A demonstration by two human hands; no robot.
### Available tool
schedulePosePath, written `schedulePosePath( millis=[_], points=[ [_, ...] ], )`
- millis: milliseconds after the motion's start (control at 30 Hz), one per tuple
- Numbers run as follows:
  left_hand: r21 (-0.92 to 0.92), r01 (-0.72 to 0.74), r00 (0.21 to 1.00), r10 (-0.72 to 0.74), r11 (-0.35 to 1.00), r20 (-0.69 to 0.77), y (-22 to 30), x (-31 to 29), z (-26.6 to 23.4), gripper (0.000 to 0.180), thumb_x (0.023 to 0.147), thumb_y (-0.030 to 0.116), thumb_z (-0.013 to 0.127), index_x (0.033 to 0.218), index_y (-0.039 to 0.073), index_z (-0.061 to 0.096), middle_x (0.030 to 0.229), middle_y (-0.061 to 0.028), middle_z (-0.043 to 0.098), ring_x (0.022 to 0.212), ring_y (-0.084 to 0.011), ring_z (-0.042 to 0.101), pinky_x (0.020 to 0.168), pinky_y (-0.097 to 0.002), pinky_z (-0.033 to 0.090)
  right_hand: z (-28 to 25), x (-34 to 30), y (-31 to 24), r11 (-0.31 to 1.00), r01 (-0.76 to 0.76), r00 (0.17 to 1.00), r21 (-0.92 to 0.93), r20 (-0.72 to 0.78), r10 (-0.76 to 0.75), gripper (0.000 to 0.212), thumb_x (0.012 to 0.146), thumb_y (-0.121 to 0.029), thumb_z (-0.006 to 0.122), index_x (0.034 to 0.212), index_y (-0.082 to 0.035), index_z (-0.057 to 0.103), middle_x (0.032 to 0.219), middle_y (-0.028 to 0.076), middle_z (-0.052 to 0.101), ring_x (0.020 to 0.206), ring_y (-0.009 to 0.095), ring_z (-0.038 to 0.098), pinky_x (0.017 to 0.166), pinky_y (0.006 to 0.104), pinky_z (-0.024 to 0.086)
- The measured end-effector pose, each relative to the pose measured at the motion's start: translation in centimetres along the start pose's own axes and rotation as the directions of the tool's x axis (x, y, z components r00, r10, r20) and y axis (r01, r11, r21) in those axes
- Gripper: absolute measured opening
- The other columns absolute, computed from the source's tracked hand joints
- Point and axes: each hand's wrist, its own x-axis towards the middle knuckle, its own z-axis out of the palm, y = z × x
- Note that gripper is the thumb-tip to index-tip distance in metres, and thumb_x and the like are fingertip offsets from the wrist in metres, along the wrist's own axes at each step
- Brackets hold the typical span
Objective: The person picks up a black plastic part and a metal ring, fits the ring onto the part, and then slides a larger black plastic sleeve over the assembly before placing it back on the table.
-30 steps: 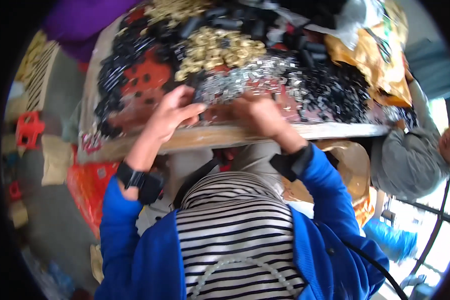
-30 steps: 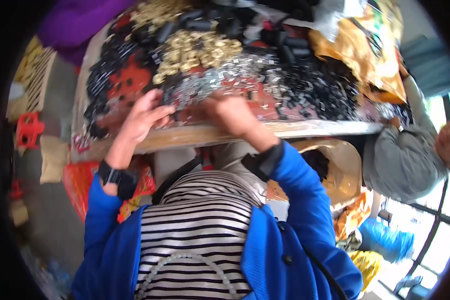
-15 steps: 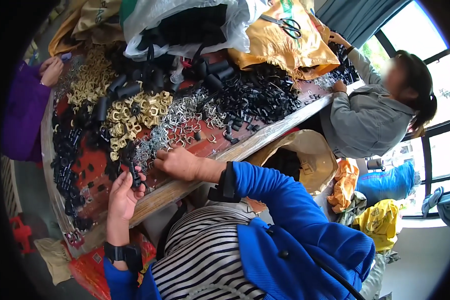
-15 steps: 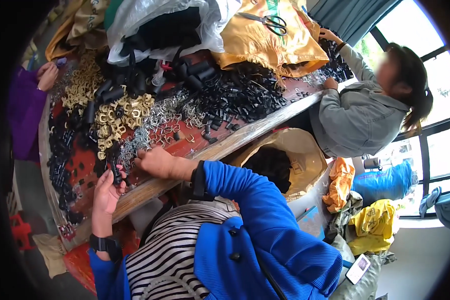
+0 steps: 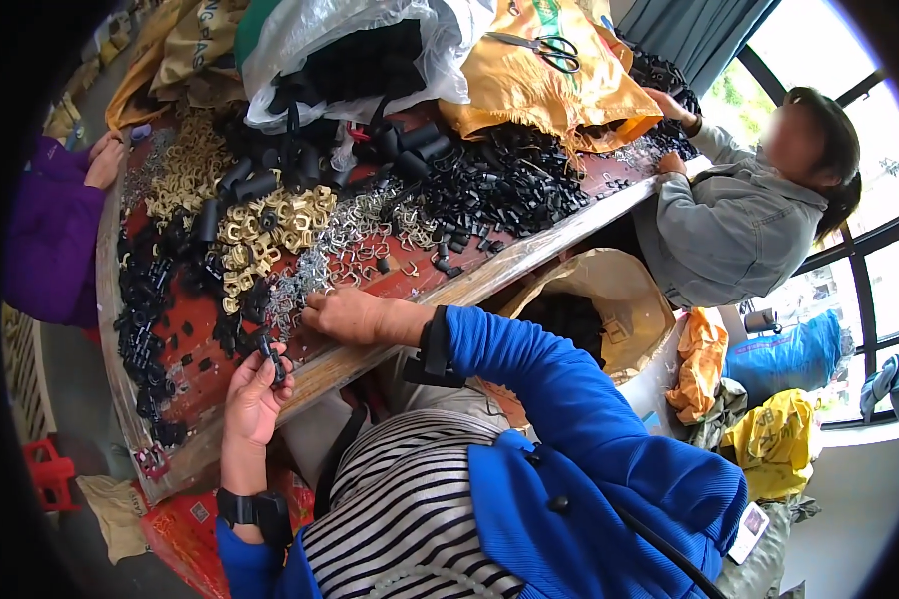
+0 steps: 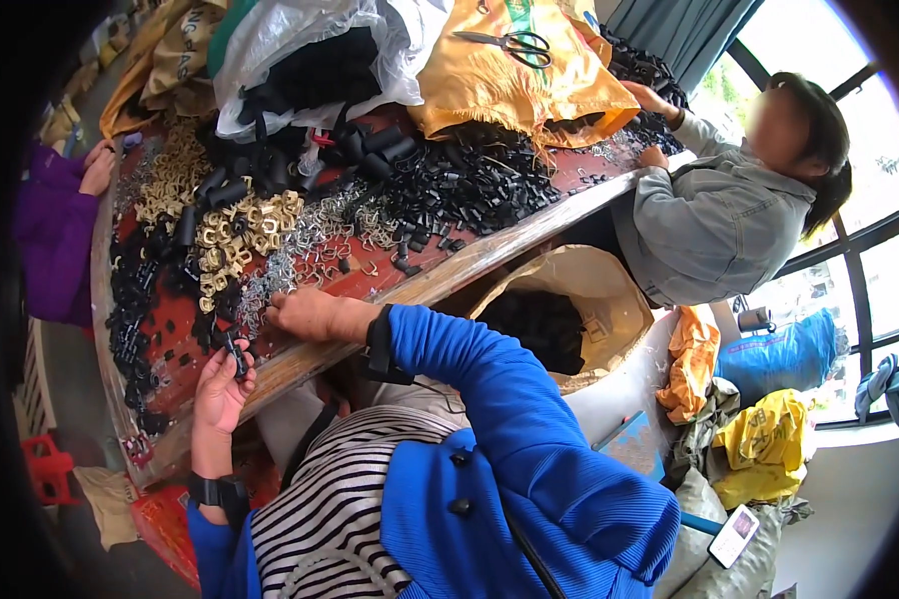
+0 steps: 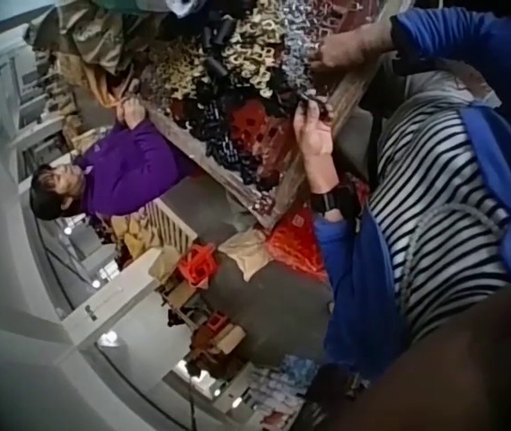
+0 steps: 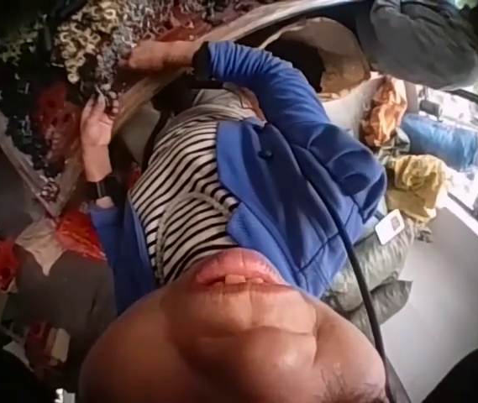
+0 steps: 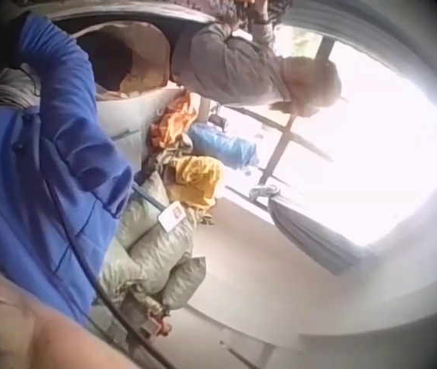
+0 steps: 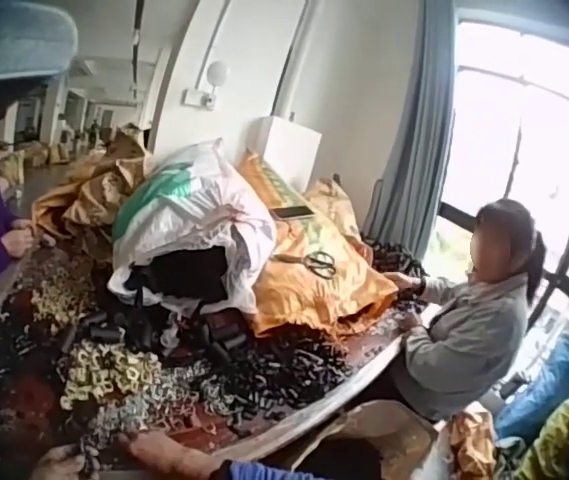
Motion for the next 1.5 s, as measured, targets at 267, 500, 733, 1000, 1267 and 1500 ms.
schedulePosePath(
  millis=[267, 500, 733, 1000, 1267, 1500],
  points=[
    [-0.007, 0.000, 0.995, -0.001, 1.000, -0.096, -0.9, 1.0, -0.7, 0.016, 0.075, 0.009, 0.055, 0.089, 0.007, 0.046, 0.077, -0.0031, 0.050, 0.061, -0.0116, 0.047, 0.052, -0.0193, 0.039, -0.8, 0.3, -0.7, 0.991, -0.055, 0.995, 0.119, 0.085, 0.045, 0.023, 0.068, -0.015, 0.048, 0.087, -0.002, 0.048, 0.080, 0.012, 0.051, 0.065, 0.024, 0.057, 0.053, 0.0353, 0.047],
    [0.007, -0.051, 0.984, 0.051, 0.999, -0.171, 0.4, 3.1, -0.1, 0.011, 0.074, 0.007, 0.055, 0.077, 0.009, 0.044, 0.062, -0.0009, 0.046, 0.051, -0.0103, 0.044, 0.044, -0.0209, 0.032, -1.6, 0.9, -0.2, 0.979, -0.088, 0.987, 0.182, 0.146, 0.061, 0.020, 0.068, -0.011, 0.047, 0.086, -0.002, 0.046, 0.081, 0.011, 0.049, 0.065, 0.026, 0.056, 0.050, 0.0340, 0.047],
    [0.266, -0.295, 0.947, 0.317, 0.918, -0.044, 8.7, 3.3, 2.2, 0.016, 0.076, 0.010, 0.052, 0.089, 0.004, 0.047, 0.059, 0.0004, 0.045, 0.048, -0.0078, 0.042, 0.042, -0.0200, 0.031, 0.3, 0.1, -0.3, 0.961, -0.034, 0.999, 0.273, 0.041, 0.023, 0.013, 0.073, -0.012, 0.047, 0.083, -0.004, 0.043, 0.075, 0.013, 0.047, 0.059, 0.030, 0.052, 0.048, 0.0374, 0.044],
    [0.331, -0.682, 0.717, 0.686, 0.652, 0.124, 19.6, 0.1, 11.0, 0.042, 0.076, 0.013, 0.053, 0.113, -0.001, 0.038, 0.061, -0.0003, 0.047, 0.049, -0.0054, 0.043, 0.042, -0.0183, 0.034, -1.9, -1.0, -1.0, 0.954, -0.027, 0.977, 0.299, -0.193, 0.088, 0.007, 0.068, -0.007, 0.054, 0.071, -0.004, 0.048, 0.068, 0.010, 0.047, 0.059, 0.028, 0.050, 0.050, 0.0351, 0.042],
    [0.156, -0.111, 0.993, 0.117, 0.982, -0.034, 2.6, 1.7, 3.2, 0.026, 0.075, 0.011, 0.055, 0.099, 0.002, 0.049, 0.067, -0.0008, 0.050, 0.053, -0.0075, 0.046, 0.045, -0.0196, 0.037, -6.9, -2.0, -3.2, 0.845, -0.082, 0.867, 0.529, -0.380, 0.322, 0.008, 0.067, -0.002, 0.058, 0.068, -0.003, 0.050, 0.066, 0.008, 0.049, 0.056, 0.022, 0.049, 0.049, 0.0301, 0.040],
    [-0.133, 0.092, 0.991, -0.078, 0.987, 0.110, -0.6, 1.9, 3.6, 0.020, 0.078, 0.017, 0.050, 0.094, 0.005, 0.050, 0.078, -0.0038, 0.054, 0.064, -0.0131, 0.051, 0.053, -0.0241, 0.042, -6.2, -2.0, -4.1, 0.790, -0.004, 0.825, 0.613, -0.444, 0.349, 0.009, 0.067, -0.001, 0.060, 0.071, -0.003, 0.052, 0.067, 0.007, 0.050, 0.057, 0.021, 0.048, 0.051, 0.0279, 0.039]
  ],
)
